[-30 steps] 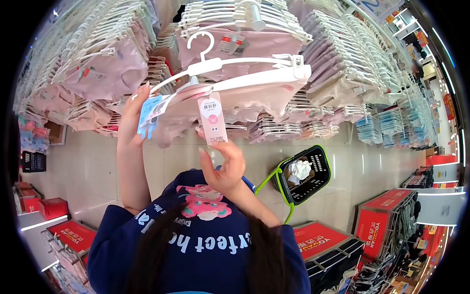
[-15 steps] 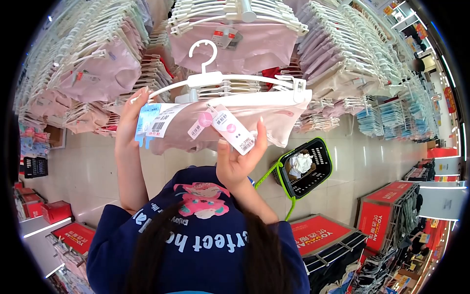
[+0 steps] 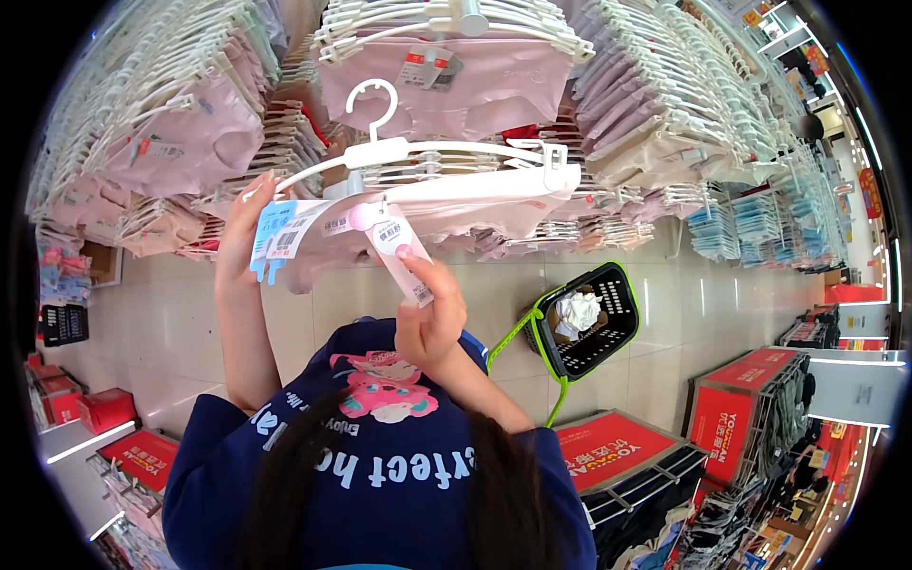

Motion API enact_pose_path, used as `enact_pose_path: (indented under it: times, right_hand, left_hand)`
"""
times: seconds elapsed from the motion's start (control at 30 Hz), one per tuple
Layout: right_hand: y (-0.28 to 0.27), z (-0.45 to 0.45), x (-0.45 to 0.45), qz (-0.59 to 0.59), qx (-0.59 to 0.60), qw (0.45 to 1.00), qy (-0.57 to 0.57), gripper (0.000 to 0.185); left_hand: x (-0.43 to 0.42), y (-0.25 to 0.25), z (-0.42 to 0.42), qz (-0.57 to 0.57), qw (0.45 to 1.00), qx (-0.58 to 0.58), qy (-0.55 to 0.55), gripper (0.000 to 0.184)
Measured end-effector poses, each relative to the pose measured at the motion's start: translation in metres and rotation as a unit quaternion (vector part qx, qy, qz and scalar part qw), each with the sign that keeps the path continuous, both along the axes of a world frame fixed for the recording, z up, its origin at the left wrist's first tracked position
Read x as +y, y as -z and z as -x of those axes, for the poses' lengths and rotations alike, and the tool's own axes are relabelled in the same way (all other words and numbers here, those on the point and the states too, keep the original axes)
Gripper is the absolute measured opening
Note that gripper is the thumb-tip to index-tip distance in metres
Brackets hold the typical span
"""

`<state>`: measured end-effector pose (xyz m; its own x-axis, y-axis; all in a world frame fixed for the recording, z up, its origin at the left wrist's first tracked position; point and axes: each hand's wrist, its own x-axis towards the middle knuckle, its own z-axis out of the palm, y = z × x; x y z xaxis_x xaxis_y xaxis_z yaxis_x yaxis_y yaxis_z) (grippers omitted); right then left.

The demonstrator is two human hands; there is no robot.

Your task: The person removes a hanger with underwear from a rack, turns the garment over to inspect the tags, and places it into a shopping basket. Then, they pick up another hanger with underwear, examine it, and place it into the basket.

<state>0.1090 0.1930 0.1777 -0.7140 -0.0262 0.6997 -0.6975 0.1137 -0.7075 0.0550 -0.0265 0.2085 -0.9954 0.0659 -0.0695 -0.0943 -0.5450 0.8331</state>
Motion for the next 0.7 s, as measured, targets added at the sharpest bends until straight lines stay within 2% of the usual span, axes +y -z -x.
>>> enact_pose_path:
  times: [0.13, 0.33, 0.43, 0.53, 0.63, 0.67, 0.7]
  right_hand:
    - [-0.009, 0.001, -0.016, 0.106, 0.003, 0.993, -0.044, 0.043]
    - [-0.013, -0.003, -0.015, 0.106, -0.061, 0.989, -0.081, 0.056]
    - [-0.012, -0.004, -0.015, 0.073, -0.077, 0.994, -0.035, 0.052]
    - [-0.016, 0.001, -0.010, -0.044, 0.023, 0.991, 0.122, 0.046]
    - [-0.034, 0.015, -0.003, -0.090, 0.090, 0.982, 0.143, 0.043]
    - [-0.037, 0.021, -0.003, -0.060, 0.095, 0.982, 0.152, 0.042]
    - [-0.042, 0.030, 0.000, -0.081, 0.112, 0.977, 0.162, 0.042]
  left_hand:
    - [0.000, -0.002, -0.002, -0.003, 1.000, -0.013, -0.017, 0.013]
    - [-0.002, 0.000, -0.003, -0.012, 1.000, -0.016, -0.016, 0.013]
    - [-0.005, 0.004, -0.003, -0.012, 1.000, -0.018, -0.011, 0.012]
    - [-0.004, 0.008, -0.003, -0.008, 1.000, -0.008, -0.001, 0.011]
    - [0.007, 0.009, -0.006, 0.010, 0.999, -0.038, -0.024, 0.011]
    - [0.007, 0.011, -0.006, -0.009, 0.999, -0.029, 0.011, 0.011]
    - [0.007, 0.011, -0.007, -0.003, 0.999, -0.029, 0.021, 0.011]
